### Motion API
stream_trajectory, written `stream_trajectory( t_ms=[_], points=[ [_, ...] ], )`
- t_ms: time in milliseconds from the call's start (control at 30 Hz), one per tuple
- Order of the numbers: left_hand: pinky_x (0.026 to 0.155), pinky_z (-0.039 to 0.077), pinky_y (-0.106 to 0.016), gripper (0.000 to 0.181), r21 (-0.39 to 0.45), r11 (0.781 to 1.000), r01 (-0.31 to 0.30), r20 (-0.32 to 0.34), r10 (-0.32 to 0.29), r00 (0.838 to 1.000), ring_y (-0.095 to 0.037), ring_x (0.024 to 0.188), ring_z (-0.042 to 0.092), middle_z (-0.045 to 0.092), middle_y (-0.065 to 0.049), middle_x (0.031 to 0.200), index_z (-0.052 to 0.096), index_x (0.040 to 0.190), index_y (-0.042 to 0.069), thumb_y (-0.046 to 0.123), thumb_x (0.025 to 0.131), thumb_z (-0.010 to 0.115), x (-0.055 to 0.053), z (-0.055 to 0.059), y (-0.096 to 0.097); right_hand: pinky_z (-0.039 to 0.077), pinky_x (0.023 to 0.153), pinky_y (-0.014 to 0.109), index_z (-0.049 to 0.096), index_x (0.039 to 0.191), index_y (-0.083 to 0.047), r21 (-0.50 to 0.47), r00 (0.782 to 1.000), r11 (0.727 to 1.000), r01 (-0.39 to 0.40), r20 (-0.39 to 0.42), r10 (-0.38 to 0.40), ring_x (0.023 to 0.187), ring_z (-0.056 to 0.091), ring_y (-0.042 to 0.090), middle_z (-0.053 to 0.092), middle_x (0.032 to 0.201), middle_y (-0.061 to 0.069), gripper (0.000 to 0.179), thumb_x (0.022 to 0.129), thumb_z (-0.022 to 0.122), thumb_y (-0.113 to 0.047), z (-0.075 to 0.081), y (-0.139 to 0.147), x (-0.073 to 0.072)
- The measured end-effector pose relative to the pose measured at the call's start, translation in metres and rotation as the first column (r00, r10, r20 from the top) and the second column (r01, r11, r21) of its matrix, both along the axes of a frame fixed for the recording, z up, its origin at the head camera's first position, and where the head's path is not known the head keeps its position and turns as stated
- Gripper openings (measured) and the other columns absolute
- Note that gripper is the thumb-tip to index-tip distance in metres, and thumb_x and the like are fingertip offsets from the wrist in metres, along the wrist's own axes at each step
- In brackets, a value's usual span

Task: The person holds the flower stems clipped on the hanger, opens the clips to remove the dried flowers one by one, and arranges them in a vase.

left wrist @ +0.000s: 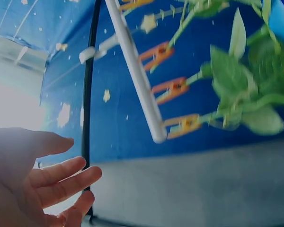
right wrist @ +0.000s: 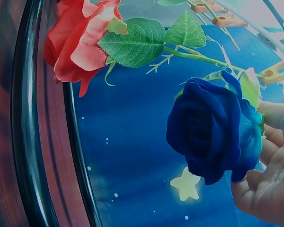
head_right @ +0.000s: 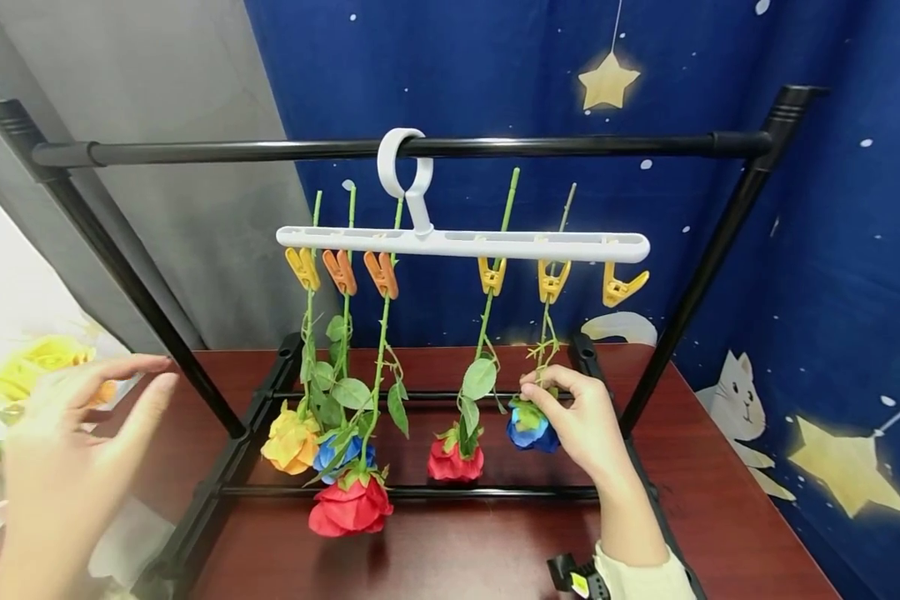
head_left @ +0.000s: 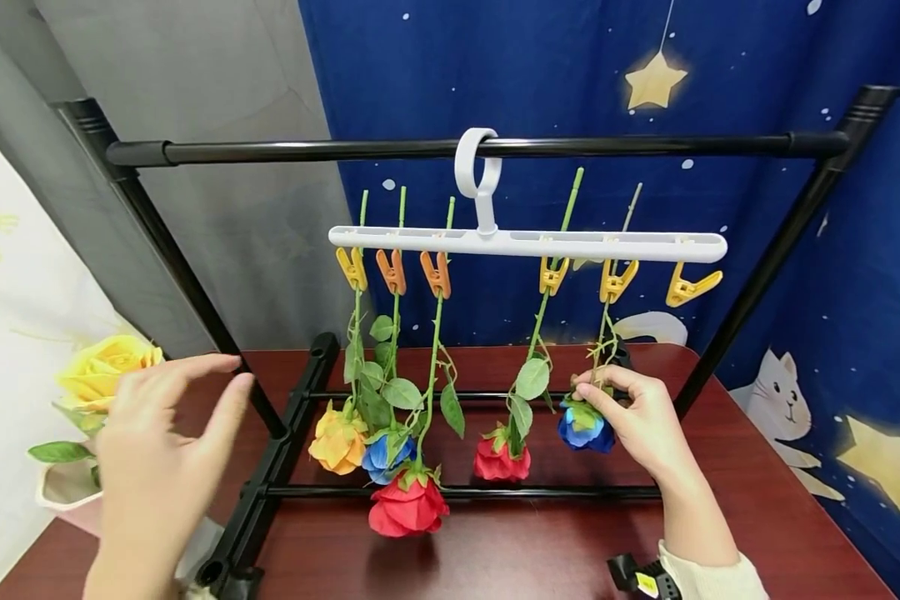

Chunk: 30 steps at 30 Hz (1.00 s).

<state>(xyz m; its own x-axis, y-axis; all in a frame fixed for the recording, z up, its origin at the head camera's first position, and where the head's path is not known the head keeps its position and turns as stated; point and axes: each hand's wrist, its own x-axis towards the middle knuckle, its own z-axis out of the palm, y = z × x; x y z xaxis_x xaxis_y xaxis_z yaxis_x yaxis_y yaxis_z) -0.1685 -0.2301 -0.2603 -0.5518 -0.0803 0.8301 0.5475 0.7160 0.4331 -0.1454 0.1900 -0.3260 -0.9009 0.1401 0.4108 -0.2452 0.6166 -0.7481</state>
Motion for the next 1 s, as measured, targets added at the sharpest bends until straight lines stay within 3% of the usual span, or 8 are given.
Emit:
stream_trajectory(
  t_ms=[33, 133, 333, 533, 800, 1000],
  points=[
    [0.085, 0.029, -0.012, 0.021, -0.012, 0.999, 0.036, -0.007, -0.036, 0.999, -0.011, 0.094, 0.051, 0.073, -0.016, 0.094, 0.076, 0.100, 0.005, 0.006, 0.079, 0.079, -0.001, 0.000, 0.006, 0.051, 0.075, 0.013, 0.075, 0.094, -0.008, 0.001, 1.000, 1.000, -0.003, -0.002, 0.003, 0.091, 0.062, -0.007, 0.075, 0.101, 0.015, 0.015, 0.097, 0.066, -0.018, 0.000, 0.001, -0.001],
    [0.083, 0.030, -0.012, 0.023, -0.055, 0.992, 0.116, 0.002, -0.116, 0.993, -0.024, 0.095, 0.053, 0.074, -0.014, 0.102, 0.075, 0.103, 0.006, 0.005, 0.080, 0.079, -0.001, 0.000, 0.022, 0.051, 0.074, 0.014, 0.075, 0.095, -0.006, 0.009, 1.000, 1.000, -0.014, -0.010, 0.014, 0.090, 0.062, -0.007, 0.075, 0.100, 0.014, 0.016, 0.097, 0.066, -0.018, 0.000, 0.002, -0.003],
    [0.070, 0.036, -0.015, 0.025, -0.105, 0.973, 0.203, 0.062, -0.198, 0.978, -0.017, 0.098, 0.053, 0.072, -0.006, 0.110, 0.073, 0.108, 0.011, 0.007, 0.084, 0.077, 0.001, -0.001, 0.049, 0.052, 0.069, 0.018, 0.075, 0.095, -0.007, 0.015, 0.999, 0.999, -0.043, -0.026, 0.044, 0.087, 0.062, -0.005, 0.076, 0.099, 0.010, 0.013, 0.096, 0.067, -0.017, -0.001, 0.005, -0.006],
    [0.076, 0.044, -0.025, 0.025, -0.125, 0.952, 0.280, 0.115, -0.266, 0.957, -0.017, 0.107, 0.056, 0.070, -0.002, 0.113, 0.072, 0.110, 0.014, 0.012, 0.086, 0.077, 0.004, -0.002, 0.074, 0.051, 0.061, 0.020, 0.075, 0.095, -0.007, 0.003, 0.996, 0.997, -0.078, -0.036, 0.078, 0.081, 0.061, -0.003, 0.076, 0.098, 0.010, 0.011, 0.095, 0.068, -0.015, -0.003, 0.007, -0.006],
    [0.081, 0.052, -0.035, 0.023, -0.160, 0.914, 0.372, 0.146, -0.350, 0.925, -0.012, 0.102, 0.057, 0.072, 0.003, 0.108, 0.072, 0.110, 0.016, 0.019, 0.088, 0.076, 0.004, 0.001, 0.111, 0.051, 0.062, 0.021, 0.075, 0.096, -0.009, -0.007, 0.992, 0.994, -0.112, -0.051, 0.111, 0.081, 0.062, -0.002, 0.076, 0.099, 0.009, 0.008, 0.094, 0.068, -0.013, -0.001, 0.008, -0.005],
    [0.075, 0.051, -0.030, 0.019, -0.156, 0.890, 0.428, 0.195, -0.397, 0.897, -0.012, 0.098, 0.057, 0.072, 0.004, 0.104, 0.072, 0.109, 0.016, 0.022, 0.091, 0.073, 0.005, 0.004, 0.136, 0.052, 0.062, 0.021, 0.076, 0.097, -0.011, 0.005, 0.990, 0.991, -0.135, -0.047, 0.135, 0.081, 0.062, -0.001, 0.076, 0.100, 0.010, 0.008, 0.094, 0.069, -0.014, 0.000, 0.009, -0.006]
  ],
)
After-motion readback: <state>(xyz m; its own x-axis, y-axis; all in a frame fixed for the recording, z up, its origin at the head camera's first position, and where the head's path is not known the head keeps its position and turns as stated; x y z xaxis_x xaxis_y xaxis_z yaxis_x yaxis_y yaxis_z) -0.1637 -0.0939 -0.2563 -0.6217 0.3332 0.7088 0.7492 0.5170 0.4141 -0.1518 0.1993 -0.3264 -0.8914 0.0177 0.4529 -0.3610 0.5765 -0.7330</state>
